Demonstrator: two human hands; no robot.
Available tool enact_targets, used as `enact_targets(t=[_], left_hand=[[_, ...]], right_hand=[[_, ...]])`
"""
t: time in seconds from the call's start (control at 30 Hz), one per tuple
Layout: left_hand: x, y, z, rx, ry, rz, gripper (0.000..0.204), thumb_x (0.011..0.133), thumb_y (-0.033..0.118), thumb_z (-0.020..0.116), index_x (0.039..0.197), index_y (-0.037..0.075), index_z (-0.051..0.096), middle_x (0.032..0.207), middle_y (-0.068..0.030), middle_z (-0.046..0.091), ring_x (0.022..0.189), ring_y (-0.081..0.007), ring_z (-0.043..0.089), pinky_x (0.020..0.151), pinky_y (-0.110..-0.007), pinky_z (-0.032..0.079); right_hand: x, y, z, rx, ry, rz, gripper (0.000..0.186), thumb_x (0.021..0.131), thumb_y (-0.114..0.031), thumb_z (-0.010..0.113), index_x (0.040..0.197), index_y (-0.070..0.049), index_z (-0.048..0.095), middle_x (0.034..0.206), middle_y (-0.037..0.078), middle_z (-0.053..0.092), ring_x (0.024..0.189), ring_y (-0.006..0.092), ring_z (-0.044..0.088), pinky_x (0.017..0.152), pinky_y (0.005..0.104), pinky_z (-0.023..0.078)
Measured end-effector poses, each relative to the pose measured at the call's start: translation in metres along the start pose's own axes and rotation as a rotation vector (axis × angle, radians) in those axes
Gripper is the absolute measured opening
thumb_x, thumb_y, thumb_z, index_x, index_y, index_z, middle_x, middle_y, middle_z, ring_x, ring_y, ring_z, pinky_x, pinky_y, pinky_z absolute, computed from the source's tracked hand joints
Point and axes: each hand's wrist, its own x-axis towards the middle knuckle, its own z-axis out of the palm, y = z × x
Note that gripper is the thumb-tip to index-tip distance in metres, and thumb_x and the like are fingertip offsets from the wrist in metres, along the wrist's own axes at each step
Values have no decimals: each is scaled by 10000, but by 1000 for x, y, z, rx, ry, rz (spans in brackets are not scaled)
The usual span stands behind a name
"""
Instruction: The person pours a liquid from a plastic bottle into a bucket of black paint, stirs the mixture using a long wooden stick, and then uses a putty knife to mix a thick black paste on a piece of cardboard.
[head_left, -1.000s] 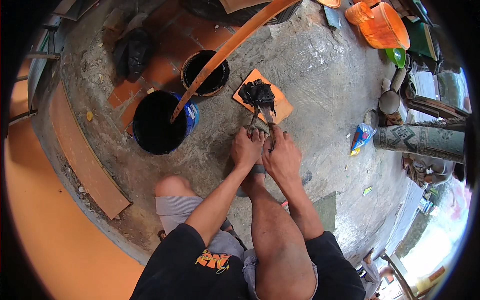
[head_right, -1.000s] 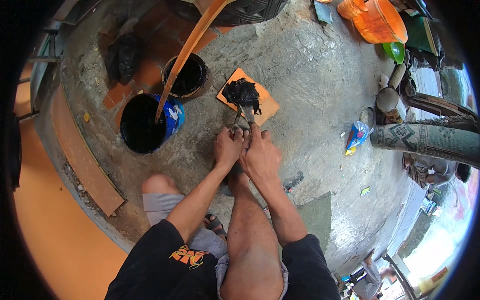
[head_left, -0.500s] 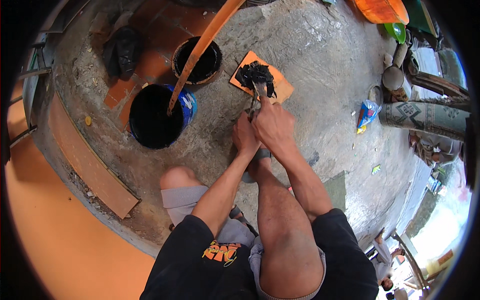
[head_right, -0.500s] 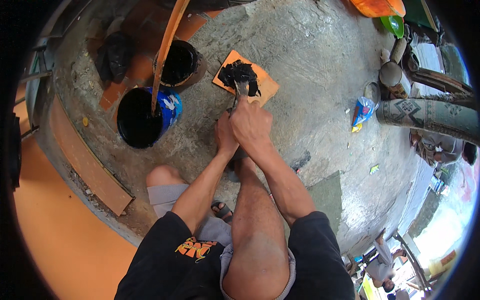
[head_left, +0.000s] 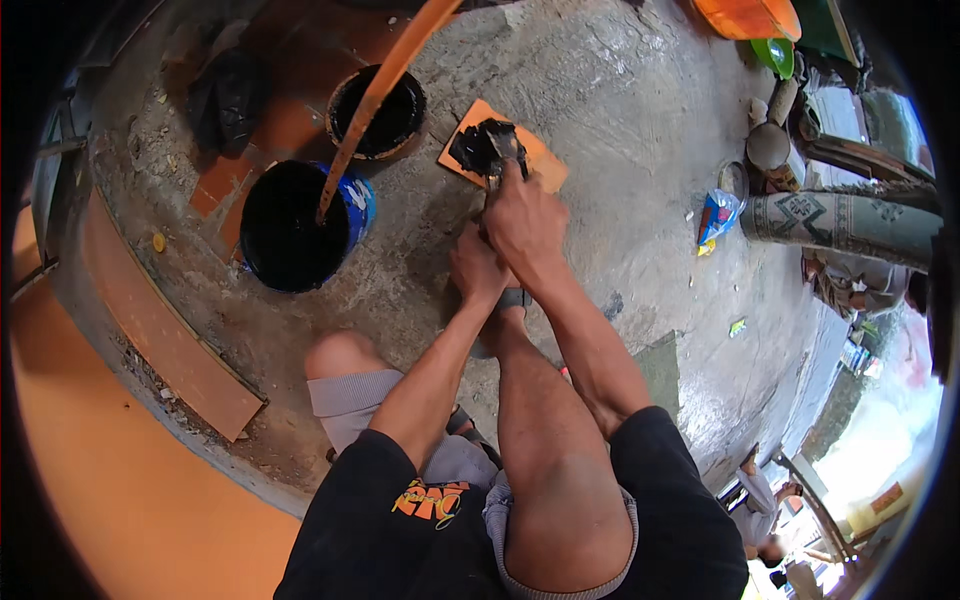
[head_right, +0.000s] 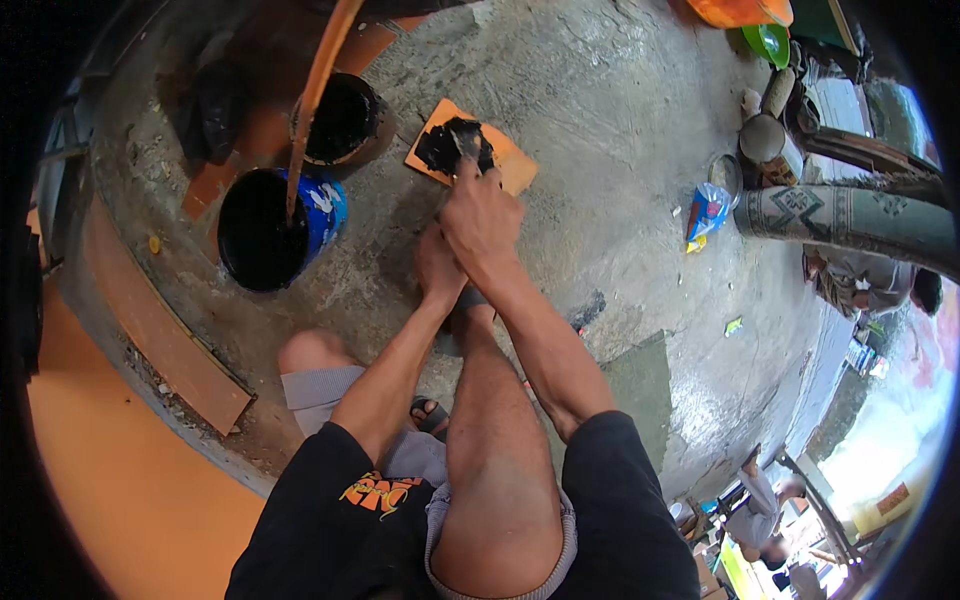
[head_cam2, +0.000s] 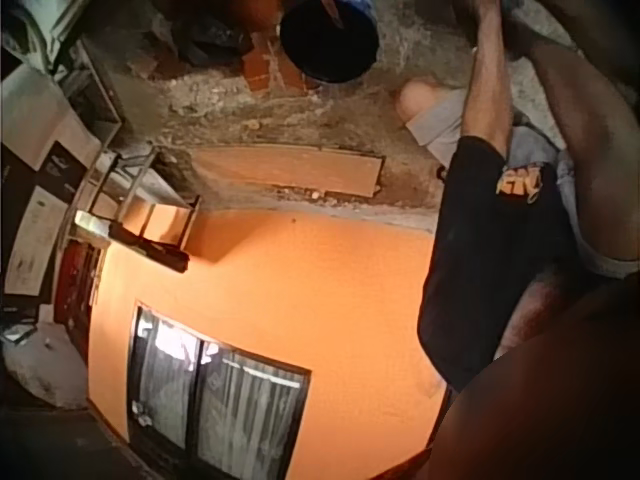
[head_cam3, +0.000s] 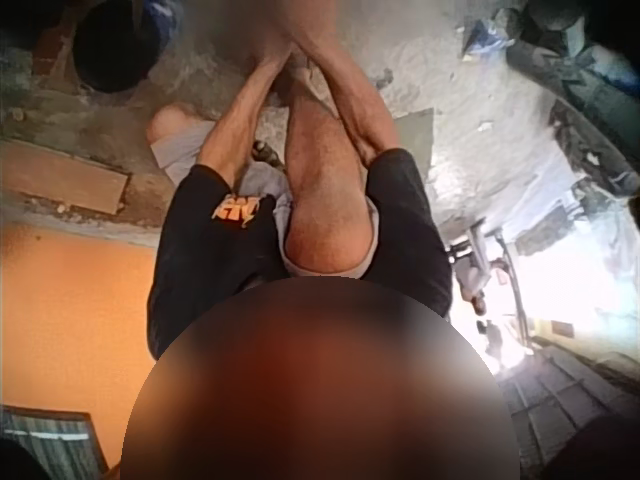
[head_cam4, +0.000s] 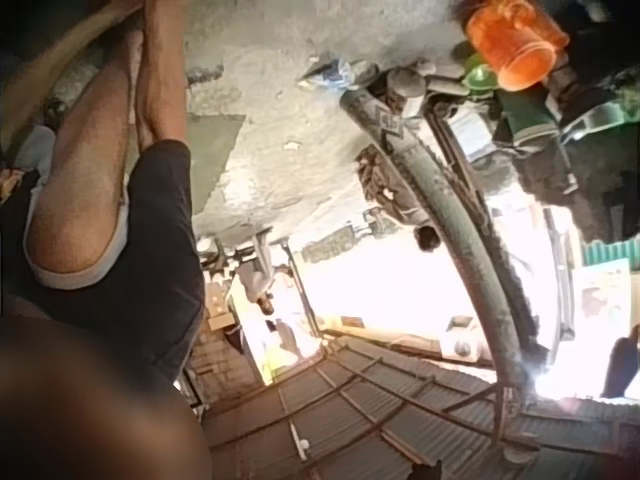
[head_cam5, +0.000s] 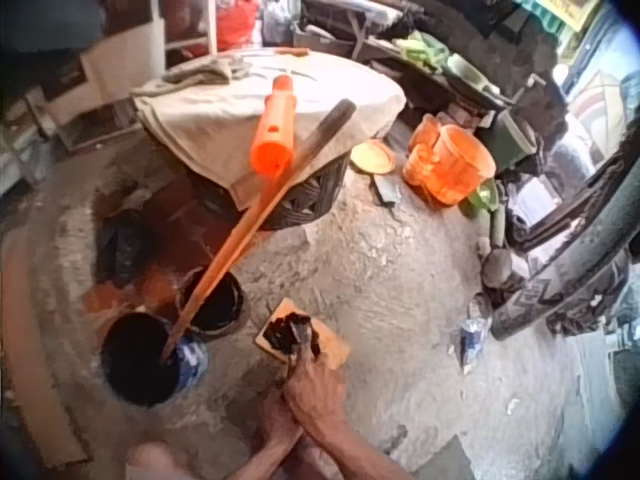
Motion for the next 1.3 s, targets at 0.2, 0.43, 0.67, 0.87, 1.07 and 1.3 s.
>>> enact_targets(t=[0.2,0.43,0.67,0.87,1.07,1.3], left_hand=[[0,6,3,3,-45,-183,385,949,397,507,930,15,552,882,-252,664,901,-466,622,756,-548,466],[6,6,0,72,-89,-178,337,924,368,545,923,32,530,882,-240,668,898,-462,624,731,-556,469],[5,2,-1,134,-98,2,368,856,349,639,981,28,509,865,-253,658,896,-479,614,736,-561,463],[5,-3,3,-190,10,-155,379,965,307,441,830,-30,549,839,-257,656,792,-469,613,714,-525,457],[28,19,-17,-508,-206,-503,405,965,312,438,868,-44,606,764,-124,616,730,-232,606,676,-372,470],[33,6,-15,-620,-300,-678,449,1000,366,408,984,-17,642,882,-88,651,781,-180,613,704,-327,477]], right_hand=[[-47,4,-30,19,6,35,400,883,-272,548,1230,-73,562,846,187,630,669,357,664,530,450,512],[-38,-2,-27,-6,-176,34,389,900,-271,530,1240,-85,564,879,207,641,686,357,668,546,456,516],[4,-1,-6,-66,-69,-36,404,860,-233,557,1239,-93,563,858,222,640,697,368,671,562,470,520],[-41,1,-41,95,-33,104,363,876,-215,536,1210,-83,589,865,205,643,765,388,657,649,476,516],[-51,10,-34,198,-130,101,362,893,-243,529,1213,-83,588,956,206,667,883,387,650,738,482,508],[-26,9,-12,175,-169,62,383,892,-264,527,1214,-65,576,904,222,663,806,393,658,686,494,519]])
